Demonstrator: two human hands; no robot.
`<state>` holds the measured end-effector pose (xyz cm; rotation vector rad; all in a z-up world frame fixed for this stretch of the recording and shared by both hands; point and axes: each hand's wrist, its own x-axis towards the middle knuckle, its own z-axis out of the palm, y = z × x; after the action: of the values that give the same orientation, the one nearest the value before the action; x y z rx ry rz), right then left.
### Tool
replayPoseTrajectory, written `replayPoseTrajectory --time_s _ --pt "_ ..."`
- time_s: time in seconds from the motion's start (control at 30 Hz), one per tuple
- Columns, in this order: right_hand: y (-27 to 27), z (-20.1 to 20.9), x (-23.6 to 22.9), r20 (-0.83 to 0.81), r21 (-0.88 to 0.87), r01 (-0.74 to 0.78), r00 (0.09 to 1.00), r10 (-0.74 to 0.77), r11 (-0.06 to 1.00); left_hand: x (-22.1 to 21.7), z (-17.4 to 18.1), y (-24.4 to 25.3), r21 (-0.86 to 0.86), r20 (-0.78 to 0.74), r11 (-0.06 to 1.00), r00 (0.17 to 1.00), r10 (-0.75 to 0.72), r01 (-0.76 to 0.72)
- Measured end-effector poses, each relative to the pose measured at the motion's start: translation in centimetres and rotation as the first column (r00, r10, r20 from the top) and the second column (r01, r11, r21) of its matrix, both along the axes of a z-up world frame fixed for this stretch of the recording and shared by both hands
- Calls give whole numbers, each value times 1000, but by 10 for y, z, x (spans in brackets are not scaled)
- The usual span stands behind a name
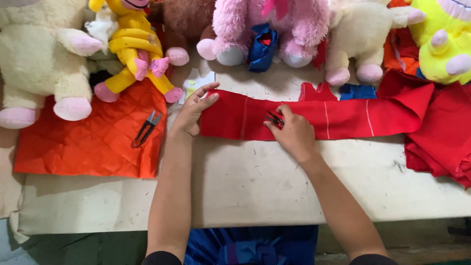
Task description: Tracing garment templates onto red fabric and cutting them out using thread snips.
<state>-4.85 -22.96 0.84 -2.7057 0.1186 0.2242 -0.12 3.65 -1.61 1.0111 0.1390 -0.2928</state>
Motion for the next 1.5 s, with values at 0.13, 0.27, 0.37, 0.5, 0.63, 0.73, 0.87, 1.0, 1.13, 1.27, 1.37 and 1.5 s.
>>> replayPoseTrajectory --time_s 0.13,0.27,0.37,0.5,0.63,0.73,0.87,1.0,1.13,1.27,1.37,1.5 --pt "-5 -37 -4 128 -56 5 992 2 998 -6 10 -1 170 -204 983 978 -31 66" --pt "-15 -50 -12 293 -41 -41 955 51 998 -11 6 -6 432 -167 864 965 -203 257" --pt "-13 -47 -13 388 41 -87 919 64 995 1 -14 -8 332 -155 918 973 -174 217" --pt "-5 -41 -18 532 147 -145 845 46 978 -4 -8 -10 331 -209 943 971 113 -39" --pt "-5 -39 -17 621 192 -202 783 41 960 6 6 11 -60 -217 955 937 273 -291" --pt "-7 -36 -15 690 189 -233 723 40 954 -2 29 39 -28 -190 891 877 441 -453" --pt "-35 -30 -5 735 92 -50 677 -34 995 -20 64 60 -238 -138 677 714 686 -697" --pt "-99 -34 9 725 1 232 670 -161 973 -18 59 92 -252 32 593 606 795 -765" --pt "-134 -23 7 629 13 160 766 -133 987 0 16 84 186 723 84 195 662 -979" --pt "-124 -8 4 192 -7 122 974 -118 993 -18 41 46 422 905 -423 348 243 -802" --pt "-132 -24 6 290 -12 110 952 -101 994 1 11 14 364 931 -308 348 107 -879" --pt "-131 -6 5 374 401 -164 928 2 901 -11 16 -59 501 848 536 508 -148 -680"
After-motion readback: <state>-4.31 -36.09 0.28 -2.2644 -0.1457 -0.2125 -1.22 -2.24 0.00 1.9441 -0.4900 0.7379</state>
